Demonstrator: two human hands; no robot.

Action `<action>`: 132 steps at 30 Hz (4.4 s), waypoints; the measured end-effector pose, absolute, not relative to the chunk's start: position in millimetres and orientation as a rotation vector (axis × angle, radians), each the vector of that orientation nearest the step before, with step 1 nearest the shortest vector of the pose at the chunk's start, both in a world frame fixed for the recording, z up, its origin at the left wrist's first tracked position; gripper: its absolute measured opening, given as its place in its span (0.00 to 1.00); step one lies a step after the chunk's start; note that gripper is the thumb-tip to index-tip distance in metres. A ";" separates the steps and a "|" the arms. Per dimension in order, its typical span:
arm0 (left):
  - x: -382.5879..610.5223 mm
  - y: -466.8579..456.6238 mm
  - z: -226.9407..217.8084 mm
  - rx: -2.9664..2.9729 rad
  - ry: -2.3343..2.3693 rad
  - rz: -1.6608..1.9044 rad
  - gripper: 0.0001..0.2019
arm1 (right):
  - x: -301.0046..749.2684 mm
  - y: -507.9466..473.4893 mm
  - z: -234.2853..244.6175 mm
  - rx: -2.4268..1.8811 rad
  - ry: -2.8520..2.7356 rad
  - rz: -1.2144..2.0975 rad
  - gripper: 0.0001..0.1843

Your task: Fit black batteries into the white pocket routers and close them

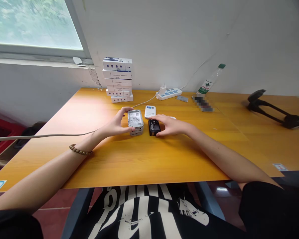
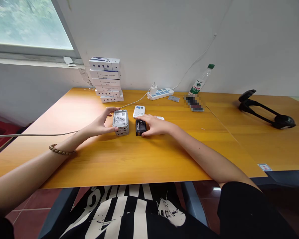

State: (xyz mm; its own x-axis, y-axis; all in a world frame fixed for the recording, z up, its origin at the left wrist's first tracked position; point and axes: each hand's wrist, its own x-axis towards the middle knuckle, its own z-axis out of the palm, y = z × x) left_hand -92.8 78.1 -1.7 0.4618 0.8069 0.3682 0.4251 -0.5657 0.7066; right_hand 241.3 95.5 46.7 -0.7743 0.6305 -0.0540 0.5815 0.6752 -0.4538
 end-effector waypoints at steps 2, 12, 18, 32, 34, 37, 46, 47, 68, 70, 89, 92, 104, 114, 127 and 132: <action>-93.0 78.0 -1.7 2.186 1.020 0.947 0.42 | 241.0 95.1 47.1 -1.017 -2.781 0.685 0.50; -94.5 79.8 -4.4 2.199 0.994 0.951 0.43 | 240.4 99.0 35.9 -1.026 -2.757 0.698 0.51; -95.1 80.6 -5.9 2.204 0.991 0.962 0.43 | 238.5 96.8 38.0 -1.049 -2.758 0.683 0.51; -93.4 78.7 -4.2 2.185 1.008 0.952 0.45 | 236.4 89.4 45.4 -1.101 -2.774 0.589 0.51; -93.4 78.7 -4.3 2.185 1.009 0.956 0.44 | 236.9 90.8 44.6 -1.106 -2.774 0.603 0.52; -93.4 78.9 -4.8 2.191 1.003 0.967 0.43 | 237.7 92.6 44.3 -1.104 -2.767 0.625 0.52; -92.5 78.9 -5.0 2.172 1.006 0.955 0.45 | 237.9 96.3 41.3 -1.067 -2.742 0.705 0.54; -92.4 78.7 -4.5 2.175 1.007 0.954 0.44 | 238.0 96.8 40.3 -1.060 -2.739 0.713 0.53; -60.1 13.7 21.0 2.623 0.692 1.160 0.16 | 236.7 99.4 28.1 -0.996 -2.743 0.703 0.55; -46.0 -0.4 18.6 2.662 0.473 0.893 0.08 | 237.3 97.3 30.0 -0.996 -2.746 0.708 0.57; -26.2 -7.6 4.4 2.576 0.309 0.645 0.05 | 183.5 213.2 53.4 -1.332 -2.878 0.681 0.44; -25.9 -8.0 5.8 2.567 0.326 0.667 0.06 | 193.6 200.7 66.0 -1.282 -2.764 0.572 0.42; -20.3 -25.9 11.9 2.225 0.853 1.218 0.20 | 246.1 12.0 48.3 -0.629 -2.323 1.050 0.43; -9.7 -44.4 12.6 2.100 0.871 0.936 0.38 | 229.6 -19.1 12.4 -0.698 -1.995 1.268 0.37; -9.7 -39.9 -2.5 2.177 0.914 0.860 0.39 | 226.8 -33.3 23.3 -0.884 -2.119 1.369 0.30; -10.8 -38.3 -1.4 2.142 0.954 0.863 0.37 | 225.3 -37.8 27.3 -0.918 -2.269 1.238 0.42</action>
State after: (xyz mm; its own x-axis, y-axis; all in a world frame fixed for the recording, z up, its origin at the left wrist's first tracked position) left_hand -10.8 -38.3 -1.4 0.5227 0.7965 0.3039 0.3821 -0.5376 0.7516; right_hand 225.3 -37.8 27.3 -0.7065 0.7070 0.0307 0.3569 0.3933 -0.8473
